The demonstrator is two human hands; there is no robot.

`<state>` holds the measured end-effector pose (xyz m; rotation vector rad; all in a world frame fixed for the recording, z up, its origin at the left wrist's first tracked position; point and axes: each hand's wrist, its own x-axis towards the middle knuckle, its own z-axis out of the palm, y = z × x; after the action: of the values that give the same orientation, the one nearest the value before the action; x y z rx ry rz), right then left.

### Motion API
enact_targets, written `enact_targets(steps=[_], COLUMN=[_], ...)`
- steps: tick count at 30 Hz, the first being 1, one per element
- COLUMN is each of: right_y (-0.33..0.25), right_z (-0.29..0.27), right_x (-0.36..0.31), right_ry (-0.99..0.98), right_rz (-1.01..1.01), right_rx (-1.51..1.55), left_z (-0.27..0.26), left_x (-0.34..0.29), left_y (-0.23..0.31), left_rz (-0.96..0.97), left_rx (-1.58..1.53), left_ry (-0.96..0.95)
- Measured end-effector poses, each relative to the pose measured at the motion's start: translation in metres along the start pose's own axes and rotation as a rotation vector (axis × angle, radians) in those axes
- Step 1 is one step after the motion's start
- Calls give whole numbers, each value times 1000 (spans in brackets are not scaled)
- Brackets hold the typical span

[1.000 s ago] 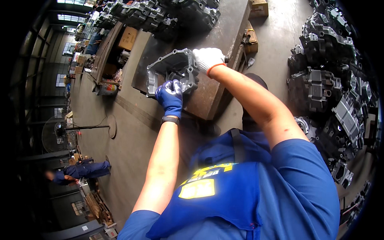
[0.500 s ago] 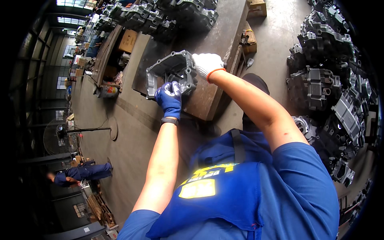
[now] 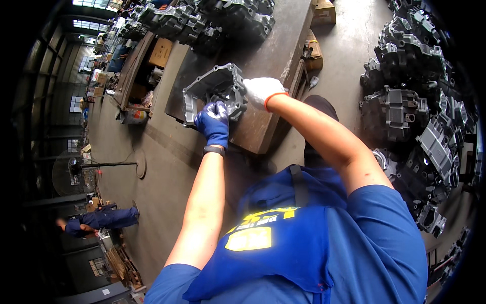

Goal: The person picks up metal engine or transmission housings one at a time, looks inside them while using a small hand tool, and then places them back onto a table or among other stacked units.

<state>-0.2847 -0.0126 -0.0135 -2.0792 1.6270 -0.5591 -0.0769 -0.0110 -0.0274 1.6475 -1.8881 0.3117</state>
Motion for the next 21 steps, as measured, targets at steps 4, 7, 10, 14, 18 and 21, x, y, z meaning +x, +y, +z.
enact_targets(steps=[4, 7, 10, 14, 18, 21], right_y=[-16, -11, 5, 14, 4, -1], right_z=[-11, -27, -22, -11, -8, -11], right_x=[-14, -22, -12, 6, 21, 24], right_ry=[-189, -250, 45, 76, 21, 0], right_rz=[-17, -118, -56, -133, -134, -166], right_rx=[-199, -36, 245, 329, 181, 108], left_z=[-4, -3, -6, -4, -5, -2], left_x=[-3, -1, 3, 3, 2, 1], left_y=[0, 11, 17, 13, 15, 12], left_rz=[15, -93, -92, -46, -47, -48], left_rx=[11, 21, -25, -17, -18, -29], left_ry=[-30, -18, -2, -9, 12, 20])
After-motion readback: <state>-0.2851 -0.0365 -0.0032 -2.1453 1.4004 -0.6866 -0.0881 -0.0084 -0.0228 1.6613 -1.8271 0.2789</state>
